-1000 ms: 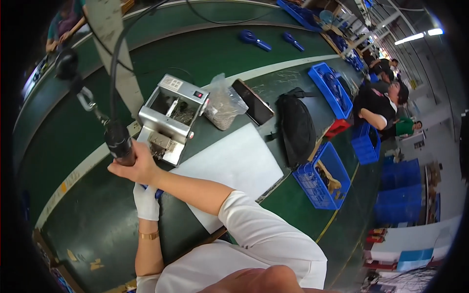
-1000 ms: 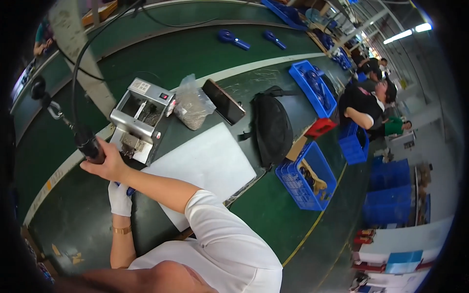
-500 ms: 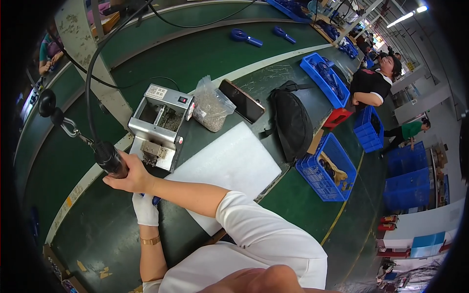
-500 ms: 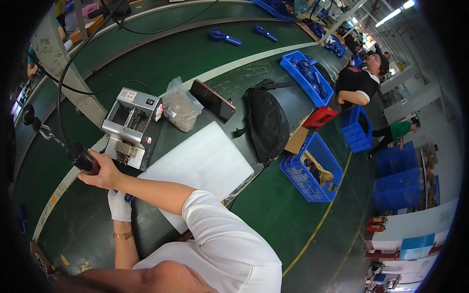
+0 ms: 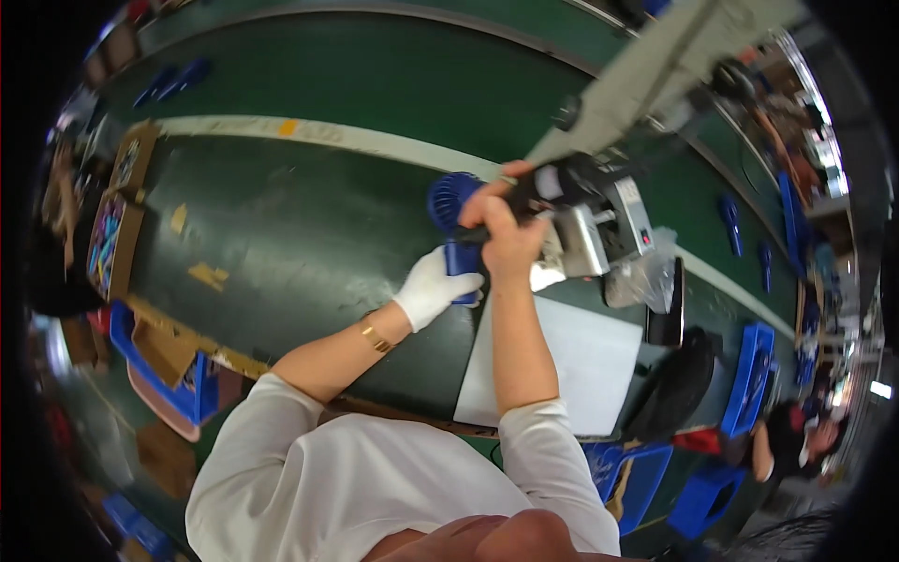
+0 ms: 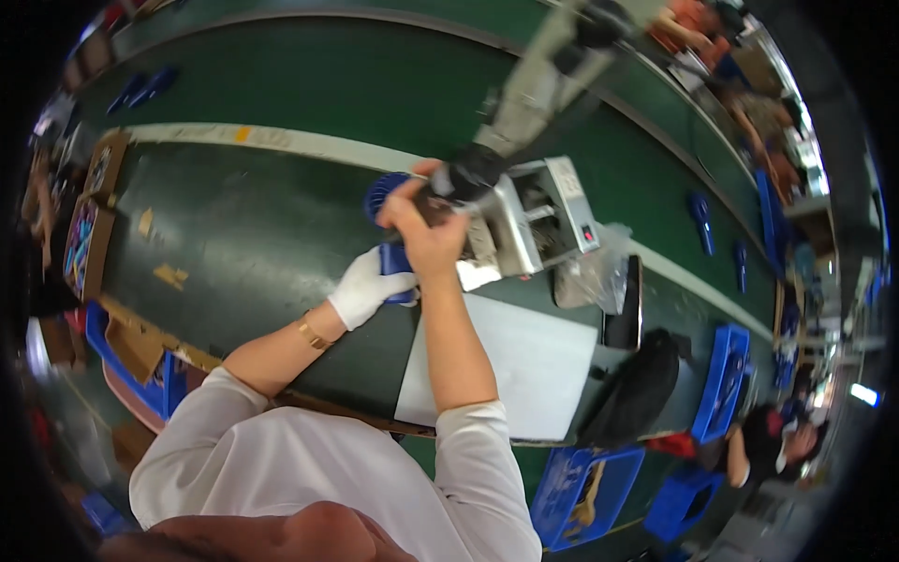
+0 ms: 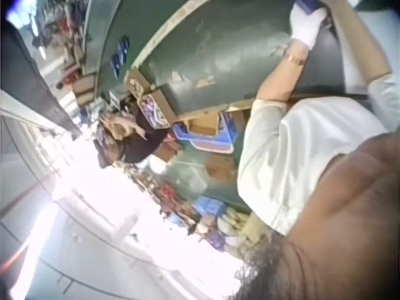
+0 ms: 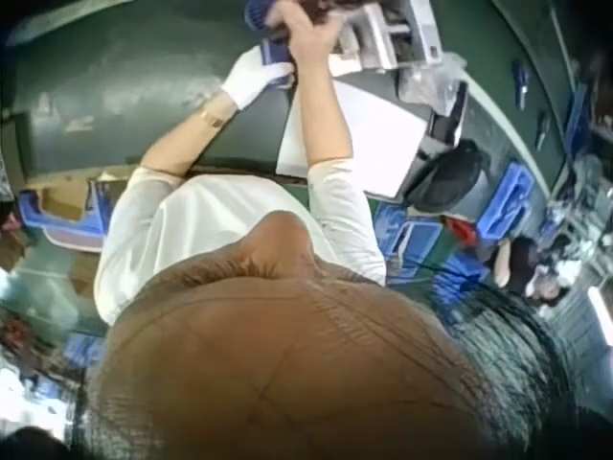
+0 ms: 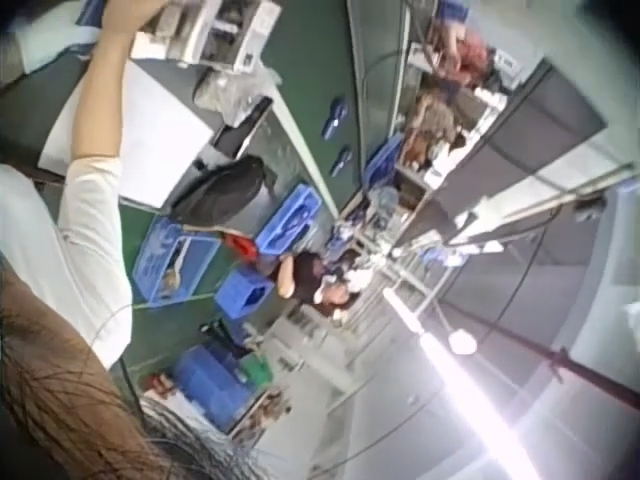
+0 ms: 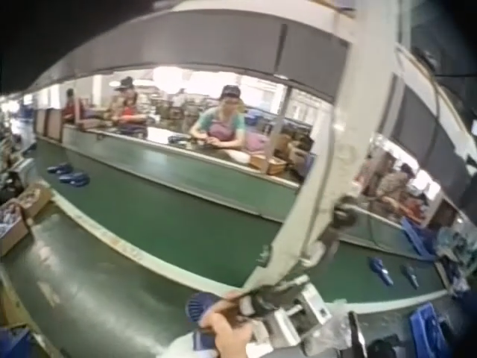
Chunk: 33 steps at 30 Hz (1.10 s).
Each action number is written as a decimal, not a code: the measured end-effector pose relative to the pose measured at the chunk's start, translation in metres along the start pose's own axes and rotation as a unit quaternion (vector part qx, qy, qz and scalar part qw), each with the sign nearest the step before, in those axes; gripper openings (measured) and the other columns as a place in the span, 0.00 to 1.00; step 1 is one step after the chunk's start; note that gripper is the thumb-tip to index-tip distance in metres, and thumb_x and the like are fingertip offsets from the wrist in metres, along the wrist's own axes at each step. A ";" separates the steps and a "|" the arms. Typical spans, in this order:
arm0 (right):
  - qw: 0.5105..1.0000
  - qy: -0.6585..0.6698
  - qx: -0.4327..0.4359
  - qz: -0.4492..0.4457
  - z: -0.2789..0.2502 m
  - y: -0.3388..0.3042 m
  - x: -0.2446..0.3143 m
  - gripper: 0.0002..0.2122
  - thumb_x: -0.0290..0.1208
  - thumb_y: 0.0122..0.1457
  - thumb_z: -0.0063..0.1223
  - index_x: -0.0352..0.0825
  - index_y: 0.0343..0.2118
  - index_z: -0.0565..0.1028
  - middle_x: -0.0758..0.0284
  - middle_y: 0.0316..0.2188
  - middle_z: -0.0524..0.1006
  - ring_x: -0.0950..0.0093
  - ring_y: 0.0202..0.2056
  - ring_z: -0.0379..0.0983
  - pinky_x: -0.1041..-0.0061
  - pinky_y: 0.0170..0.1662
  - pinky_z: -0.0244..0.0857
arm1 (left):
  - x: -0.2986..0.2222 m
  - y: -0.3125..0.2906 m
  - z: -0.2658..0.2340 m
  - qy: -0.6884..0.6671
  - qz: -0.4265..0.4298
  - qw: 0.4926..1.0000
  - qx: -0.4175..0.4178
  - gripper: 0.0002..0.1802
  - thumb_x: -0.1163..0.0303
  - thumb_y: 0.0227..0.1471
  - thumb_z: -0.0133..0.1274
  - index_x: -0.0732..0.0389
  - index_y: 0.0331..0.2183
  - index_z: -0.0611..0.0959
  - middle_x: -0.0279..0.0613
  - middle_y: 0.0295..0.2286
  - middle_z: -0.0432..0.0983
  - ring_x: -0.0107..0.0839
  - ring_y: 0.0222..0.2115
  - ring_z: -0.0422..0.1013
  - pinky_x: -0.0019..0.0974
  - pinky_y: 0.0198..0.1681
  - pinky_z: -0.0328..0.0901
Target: The person assembles handheld fans by driving screws into them with an electric screwdriver and placing the assembled fans onto the conveyor belt.
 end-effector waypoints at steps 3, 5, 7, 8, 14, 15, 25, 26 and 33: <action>0.999 0.036 -0.016 -0.026 0.003 -0.003 -0.007 0.17 0.27 0.52 0.55 0.34 0.42 0.63 0.67 0.17 0.65 0.77 0.18 0.60 0.76 0.22 0.57 | 0.002 0.002 -0.005 0.032 0.004 0.999 -0.001 0.17 0.75 0.42 0.57 0.67 0.37 0.71 0.40 0.29 0.74 0.27 0.25 0.72 0.32 0.30 0.68; 0.999 0.023 -0.021 -0.034 0.010 -0.006 -0.009 0.16 0.28 0.52 0.55 0.35 0.40 0.63 0.67 0.17 0.64 0.78 0.17 0.59 0.76 0.21 0.57 | 0.007 0.003 -0.009 0.029 0.006 0.999 -0.020 0.19 0.73 0.40 0.58 0.67 0.37 0.72 0.40 0.28 0.74 0.27 0.24 0.72 0.31 0.31 0.68; 0.999 0.012 -0.009 -0.051 0.016 -0.007 -0.008 0.15 0.28 0.51 0.56 0.35 0.38 0.62 0.67 0.16 0.64 0.78 0.17 0.59 0.77 0.20 0.56 | 0.006 0.000 -0.010 0.029 -0.004 0.999 -0.020 0.20 0.72 0.40 0.58 0.66 0.37 0.72 0.40 0.27 0.75 0.27 0.24 0.72 0.31 0.31 0.68; 0.998 0.015 -0.007 -0.054 0.017 -0.008 -0.009 0.15 0.28 0.51 0.56 0.36 0.38 0.62 0.68 0.16 0.64 0.79 0.16 0.59 0.77 0.20 0.56 | 0.005 -0.001 -0.010 0.057 0.022 0.998 -0.035 0.20 0.72 0.39 0.58 0.66 0.36 0.72 0.40 0.25 0.75 0.28 0.23 0.73 0.31 0.30 0.68; 0.995 0.068 0.003 -0.076 0.012 -0.011 -0.016 0.16 0.18 0.48 0.55 0.34 0.39 0.63 0.64 0.20 0.69 0.77 0.17 0.63 0.78 0.20 0.61 | 0.004 -0.001 -0.009 0.081 0.009 0.996 -0.038 0.20 0.69 0.39 0.57 0.66 0.36 0.72 0.40 0.24 0.75 0.29 0.22 0.73 0.31 0.29 0.68; 0.995 0.058 0.003 -0.080 0.013 -0.011 -0.015 0.16 0.17 0.48 0.55 0.34 0.39 0.63 0.64 0.20 0.69 0.77 0.18 0.63 0.78 0.20 0.61 | 0.004 0.000 -0.009 0.080 0.010 0.996 -0.040 0.20 0.69 0.39 0.57 0.66 0.36 0.72 0.40 0.24 0.75 0.29 0.22 0.73 0.31 0.29 0.68; 0.996 0.061 -0.013 -0.068 0.013 -0.011 -0.019 0.16 0.18 0.48 0.55 0.34 0.39 0.63 0.67 0.20 0.68 0.77 0.18 0.63 0.78 0.20 0.60 | 0.000 -0.002 -0.007 0.108 0.036 0.992 -0.050 0.19 0.69 0.40 0.58 0.67 0.35 0.72 0.41 0.23 0.75 0.28 0.22 0.73 0.31 0.28 0.68; 0.996 0.064 -0.019 -0.064 0.012 -0.011 -0.018 0.16 0.18 0.48 0.55 0.34 0.39 0.63 0.67 0.20 0.68 0.78 0.18 0.63 0.77 0.20 0.60 | -0.002 -0.003 -0.006 0.117 0.044 0.991 -0.054 0.18 0.69 0.40 0.58 0.67 0.34 0.72 0.41 0.23 0.75 0.28 0.22 0.73 0.31 0.28 0.68; 0.982 -0.098 -0.064 -0.149 0.005 -0.006 0.020 0.19 0.21 0.50 0.51 0.30 0.46 0.62 0.66 0.17 0.68 0.79 0.15 0.61 0.76 0.19 0.60 | 0.001 -0.004 -0.007 -0.071 0.015 0.997 -0.024 0.22 0.76 0.45 0.55 0.64 0.43 0.66 0.41 0.27 0.71 0.29 0.23 0.72 0.34 0.27 0.70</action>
Point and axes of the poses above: each hand's wrist, its own y-axis towards the middle knuckle, its own z-axis out of the palm, x = y × z, the point moved 2 cm from there along y, towards the middle knuckle
